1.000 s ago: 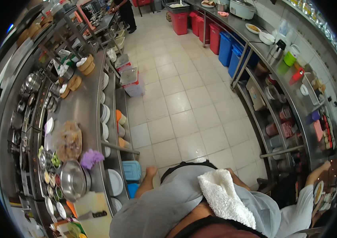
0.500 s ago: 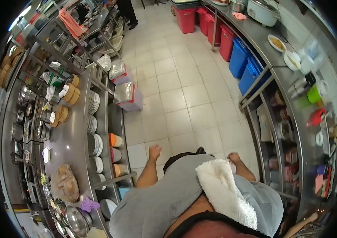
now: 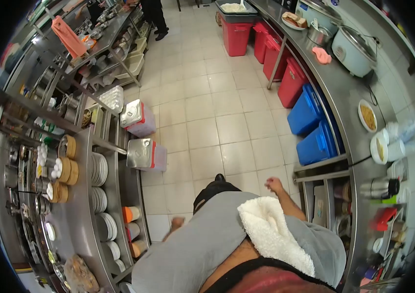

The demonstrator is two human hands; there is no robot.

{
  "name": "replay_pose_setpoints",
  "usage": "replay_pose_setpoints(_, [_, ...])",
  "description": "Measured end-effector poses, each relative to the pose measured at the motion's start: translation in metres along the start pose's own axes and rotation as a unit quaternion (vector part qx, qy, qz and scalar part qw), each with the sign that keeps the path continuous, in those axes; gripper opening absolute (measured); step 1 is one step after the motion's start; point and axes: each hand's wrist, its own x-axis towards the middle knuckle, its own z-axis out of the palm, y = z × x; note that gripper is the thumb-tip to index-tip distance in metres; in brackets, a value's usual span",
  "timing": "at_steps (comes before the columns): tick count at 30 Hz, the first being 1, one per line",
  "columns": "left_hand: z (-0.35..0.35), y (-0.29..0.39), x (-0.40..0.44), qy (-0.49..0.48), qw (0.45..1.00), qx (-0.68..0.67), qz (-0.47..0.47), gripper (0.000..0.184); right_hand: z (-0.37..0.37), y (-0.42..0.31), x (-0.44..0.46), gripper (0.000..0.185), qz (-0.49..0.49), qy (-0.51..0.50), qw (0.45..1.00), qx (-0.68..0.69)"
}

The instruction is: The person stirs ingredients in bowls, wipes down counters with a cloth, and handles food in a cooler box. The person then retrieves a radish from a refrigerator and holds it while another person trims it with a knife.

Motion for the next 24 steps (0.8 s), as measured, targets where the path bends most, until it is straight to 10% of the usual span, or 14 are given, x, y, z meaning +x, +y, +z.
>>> replay_pose_setpoints(2, [-0.118, 0.021, 0.092, 0.011, 0.994, -0.018, -0.109, 0.052, -0.004, 0.011, 0.025, 0.013, -0.004, -0.015, 1.000, -0.005])
replay_pose_setpoints(5, [-0.296, 0.052, 0.204, 0.350, 0.931, -0.095, -0.040, 0.039, -0.030, -0.006, 0.040, 0.020, 0.022, -0.042, 0.999, -0.025])
replay_pose_setpoints(12, [-0.615, 0.192, 0.320, 0.479, 0.828, -0.284, 0.066, 0.032, -0.095, -0.104, 0.177, 0.017, 0.102, -0.017, 0.994, 0.022])
replay_pose_setpoints(15, [-0.626, 0.204, 0.365, 0.465, 0.855, -0.226, 0.046, 0.034, -0.145, -0.156, 0.279, 0.016, 0.007, -0.050, 0.993, -0.109])
replay_pose_setpoints(18, [-0.584, 0.183, 0.402, 0.283, 0.921, -0.254, -0.083, 0.046, -0.186, -0.211, 0.414, 0.019, -0.249, -0.111, 0.863, -0.425])
replay_pose_setpoints(19, [-0.544, 0.165, 0.423, 0.374, 0.915, -0.139, -0.061, 0.041, -0.194, -0.266, 0.442, 0.021, -0.120, -0.065, 0.953, -0.271])
replay_pose_setpoints(20, [-0.546, 0.164, 0.420, 0.117, 0.984, -0.058, -0.122, 0.053, -0.205, -0.321, 0.473, 0.024, 0.017, -0.015, 0.994, -0.106])
replay_pose_setpoints(24, [-0.506, 0.147, 0.413, 0.044, 0.983, -0.093, -0.154, 0.041, -0.229, -0.504, 0.591, 0.016, -0.162, 0.050, 0.984, -0.061])
